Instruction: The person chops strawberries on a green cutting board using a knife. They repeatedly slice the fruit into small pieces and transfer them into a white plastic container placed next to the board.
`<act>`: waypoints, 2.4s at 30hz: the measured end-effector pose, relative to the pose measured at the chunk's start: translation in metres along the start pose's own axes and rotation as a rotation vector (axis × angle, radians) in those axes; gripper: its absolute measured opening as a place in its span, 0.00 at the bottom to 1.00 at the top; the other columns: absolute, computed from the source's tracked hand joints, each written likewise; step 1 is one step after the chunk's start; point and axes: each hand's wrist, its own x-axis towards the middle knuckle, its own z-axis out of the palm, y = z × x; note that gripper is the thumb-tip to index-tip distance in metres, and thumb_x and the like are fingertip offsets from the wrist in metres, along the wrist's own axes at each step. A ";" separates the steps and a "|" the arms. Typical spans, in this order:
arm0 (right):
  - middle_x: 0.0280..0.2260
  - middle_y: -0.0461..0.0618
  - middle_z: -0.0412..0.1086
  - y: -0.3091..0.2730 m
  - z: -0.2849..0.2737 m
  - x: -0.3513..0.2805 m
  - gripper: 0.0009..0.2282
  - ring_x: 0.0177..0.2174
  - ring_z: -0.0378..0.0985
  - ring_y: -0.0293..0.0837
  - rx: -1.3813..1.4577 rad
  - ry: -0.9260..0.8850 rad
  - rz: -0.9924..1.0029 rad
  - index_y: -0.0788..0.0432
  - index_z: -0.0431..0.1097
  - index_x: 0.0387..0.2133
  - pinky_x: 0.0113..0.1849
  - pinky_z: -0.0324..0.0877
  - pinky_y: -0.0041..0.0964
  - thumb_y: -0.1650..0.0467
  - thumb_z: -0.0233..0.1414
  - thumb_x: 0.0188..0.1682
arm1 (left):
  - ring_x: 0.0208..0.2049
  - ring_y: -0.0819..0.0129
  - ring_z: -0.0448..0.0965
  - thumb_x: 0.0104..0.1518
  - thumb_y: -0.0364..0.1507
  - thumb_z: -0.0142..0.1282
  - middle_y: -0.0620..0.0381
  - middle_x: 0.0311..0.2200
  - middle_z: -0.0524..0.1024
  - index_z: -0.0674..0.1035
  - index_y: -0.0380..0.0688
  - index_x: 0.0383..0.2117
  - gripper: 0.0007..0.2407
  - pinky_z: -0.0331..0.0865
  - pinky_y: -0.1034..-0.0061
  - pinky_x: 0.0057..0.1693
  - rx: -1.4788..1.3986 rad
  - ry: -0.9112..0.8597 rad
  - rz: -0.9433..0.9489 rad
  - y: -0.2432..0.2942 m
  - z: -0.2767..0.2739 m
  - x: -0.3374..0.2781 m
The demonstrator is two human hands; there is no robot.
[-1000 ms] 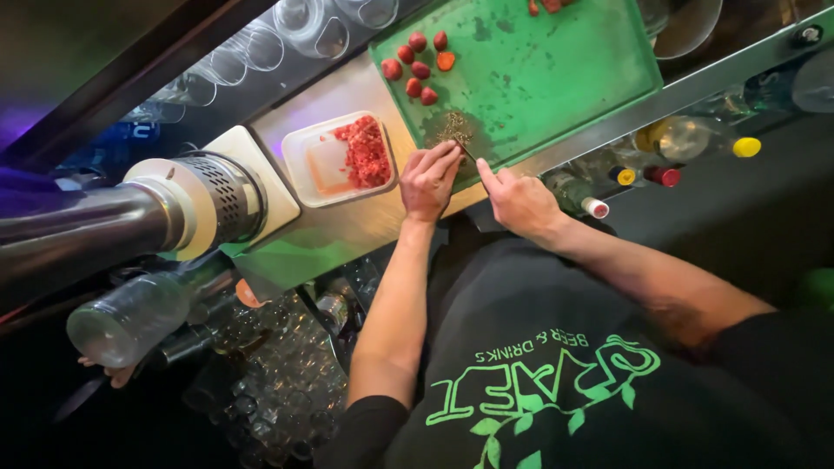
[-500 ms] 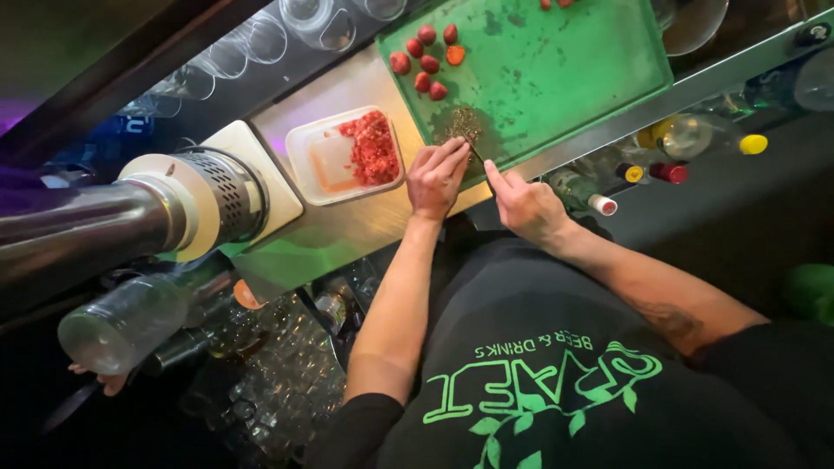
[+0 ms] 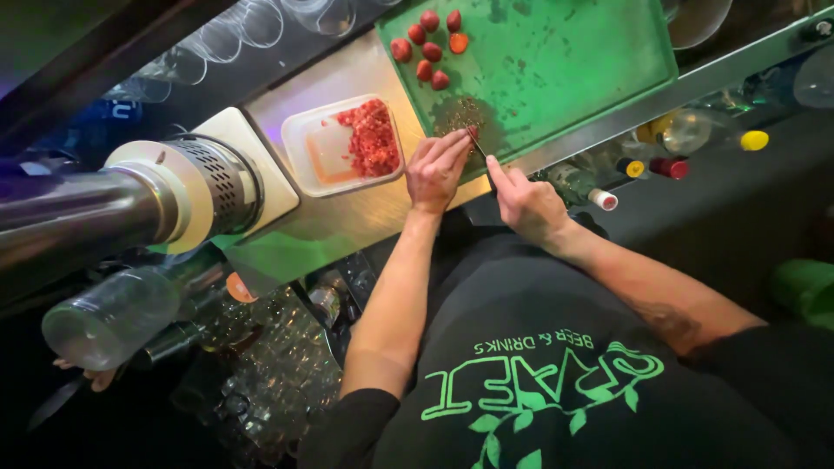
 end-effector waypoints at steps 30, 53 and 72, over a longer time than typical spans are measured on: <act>0.20 0.42 0.58 0.003 -0.001 0.002 0.22 0.10 0.67 0.48 -0.027 -0.013 -0.049 0.54 0.63 0.52 0.14 0.66 0.37 0.71 0.43 0.41 | 0.30 0.73 0.75 0.48 0.28 0.60 0.66 0.31 0.78 0.81 0.50 0.26 0.02 0.73 0.84 0.40 -0.120 -0.002 -0.090 -0.005 0.000 -0.009; 0.30 0.41 0.67 0.060 -0.021 -0.006 0.08 0.28 0.74 0.43 0.307 0.042 -0.040 0.51 0.72 0.38 0.29 0.70 0.32 0.68 0.52 0.45 | 0.34 0.68 0.76 0.52 0.24 0.54 0.61 0.34 0.77 0.80 0.47 0.35 0.07 0.73 0.79 0.43 -0.091 0.124 -0.158 0.006 -0.015 -0.017; 0.31 0.47 0.63 0.094 0.024 0.025 0.12 0.31 0.68 0.46 0.346 0.106 -0.276 0.53 0.73 0.37 0.32 0.62 0.37 0.74 0.49 0.41 | 0.25 0.68 0.73 0.51 0.23 0.53 0.54 0.27 0.75 0.78 0.41 0.39 0.09 0.71 0.79 0.30 -0.134 0.250 -0.362 0.033 -0.018 -0.032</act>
